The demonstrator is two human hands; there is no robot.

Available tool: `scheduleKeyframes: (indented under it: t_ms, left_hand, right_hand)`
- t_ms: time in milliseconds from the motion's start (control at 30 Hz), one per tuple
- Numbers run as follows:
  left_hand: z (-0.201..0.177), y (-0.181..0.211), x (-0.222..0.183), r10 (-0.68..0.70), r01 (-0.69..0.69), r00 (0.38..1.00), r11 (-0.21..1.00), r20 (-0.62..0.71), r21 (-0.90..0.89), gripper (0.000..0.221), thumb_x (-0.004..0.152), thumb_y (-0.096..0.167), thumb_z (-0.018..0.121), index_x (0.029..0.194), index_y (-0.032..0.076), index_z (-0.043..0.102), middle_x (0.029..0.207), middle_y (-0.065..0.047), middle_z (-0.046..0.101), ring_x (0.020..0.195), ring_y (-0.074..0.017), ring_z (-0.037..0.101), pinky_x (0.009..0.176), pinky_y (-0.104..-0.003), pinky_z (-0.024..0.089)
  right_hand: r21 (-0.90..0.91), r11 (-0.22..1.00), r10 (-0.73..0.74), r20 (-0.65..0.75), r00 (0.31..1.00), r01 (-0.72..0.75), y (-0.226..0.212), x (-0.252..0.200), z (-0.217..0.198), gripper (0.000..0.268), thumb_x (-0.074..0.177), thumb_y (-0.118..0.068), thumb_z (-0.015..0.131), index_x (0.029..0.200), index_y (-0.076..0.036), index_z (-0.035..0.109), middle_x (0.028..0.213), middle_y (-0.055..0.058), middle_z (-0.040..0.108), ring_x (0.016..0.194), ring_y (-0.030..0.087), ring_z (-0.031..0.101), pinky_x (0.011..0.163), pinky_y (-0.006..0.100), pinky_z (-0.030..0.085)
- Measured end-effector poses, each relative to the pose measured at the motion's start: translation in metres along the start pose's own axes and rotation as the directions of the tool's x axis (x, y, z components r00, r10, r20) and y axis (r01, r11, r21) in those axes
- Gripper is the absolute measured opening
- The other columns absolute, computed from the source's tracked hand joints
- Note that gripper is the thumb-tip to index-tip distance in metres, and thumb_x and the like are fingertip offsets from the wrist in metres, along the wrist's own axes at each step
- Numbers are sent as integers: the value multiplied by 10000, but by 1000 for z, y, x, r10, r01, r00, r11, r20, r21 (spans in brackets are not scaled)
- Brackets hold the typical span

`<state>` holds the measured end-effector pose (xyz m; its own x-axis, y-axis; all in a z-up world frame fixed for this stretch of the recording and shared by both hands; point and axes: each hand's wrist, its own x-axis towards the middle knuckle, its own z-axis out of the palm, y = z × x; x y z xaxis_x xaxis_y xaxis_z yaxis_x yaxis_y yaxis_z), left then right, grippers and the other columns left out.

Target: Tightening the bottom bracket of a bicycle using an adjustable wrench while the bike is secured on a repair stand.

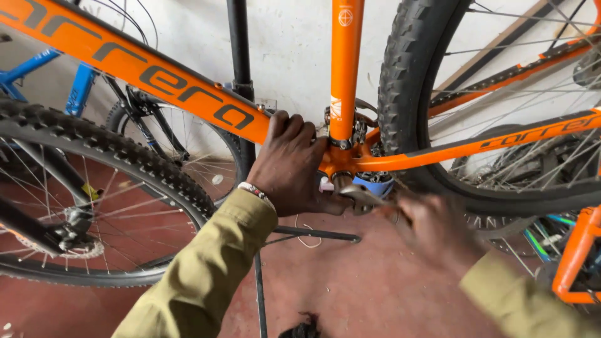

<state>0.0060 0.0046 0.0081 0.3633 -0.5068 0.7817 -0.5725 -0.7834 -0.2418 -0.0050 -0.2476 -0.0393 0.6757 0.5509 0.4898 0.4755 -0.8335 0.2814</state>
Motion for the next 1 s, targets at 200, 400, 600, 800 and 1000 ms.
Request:
scheduleKeyframes:
  t_ms: [200, 400, 600, 800, 1000]
  left_hand:
    - [2, 1, 5, -22, 22, 1000, 1000, -10, -9, 801, 467, 794, 655, 741, 49, 540, 696, -123, 468, 711, -336, 448, 821, -467, 307]
    - [4, 5, 7, -70, 67, 992, 997, 102, 30, 822, 434, 816, 640, 762, 66, 572, 711, -105, 492, 742, -313, 471, 893, -452, 286]
    - [2, -1, 5, -58, 58, 991, 998, 121, 3, 893, 405, 857, 639, 823, 69, 601, 729, -105, 495, 760, -309, 460, 857, -442, 285]
    - [3, 0, 2, -46, 45, 993, 999, 105, 18, 855, 422, 822, 659, 828, 72, 589, 765, -92, 499, 806, -302, 473, 924, -466, 271]
    - [-1, 3, 3, -53, 55, 998, 997, 38, -51, 803, 456, 750, 667, 816, 42, 550, 748, -92, 476, 767, -306, 457, 908, -452, 294]
  right_hand:
    - [928, 232, 695, 51, 717, -291, -119, -5, 115, 449, 879, -359, 490, 524, -95, 568, 446, 9, 525, 434, 87, 462, 429, 288, 320]
    - [777, -599, 788, 530, 313, 192, -215, 63, 60, 544, 940, -525, 310, 578, -123, 354, 449, -4, 319, 361, 116, 307, 350, 291, 272]
    - [557, -784, 621, 713, 326, 275, -223, 60, 46, 633, 943, -572, 287, 545, -80, 286, 445, 42, 209, 366, 187, 260, 401, 342, 268]
    - [648, -761, 631, 730, 262, 27, -198, -34, 132, 543, 976, -427, 379, 582, -55, 356, 451, 79, 302, 354, 162, 245, 322, 313, 207]
    - [856, -79, 745, 391, 540, -511, -79, -62, 63, 467, 839, -394, 527, 554, -37, 621, 383, 73, 459, 370, 131, 408, 357, 274, 348]
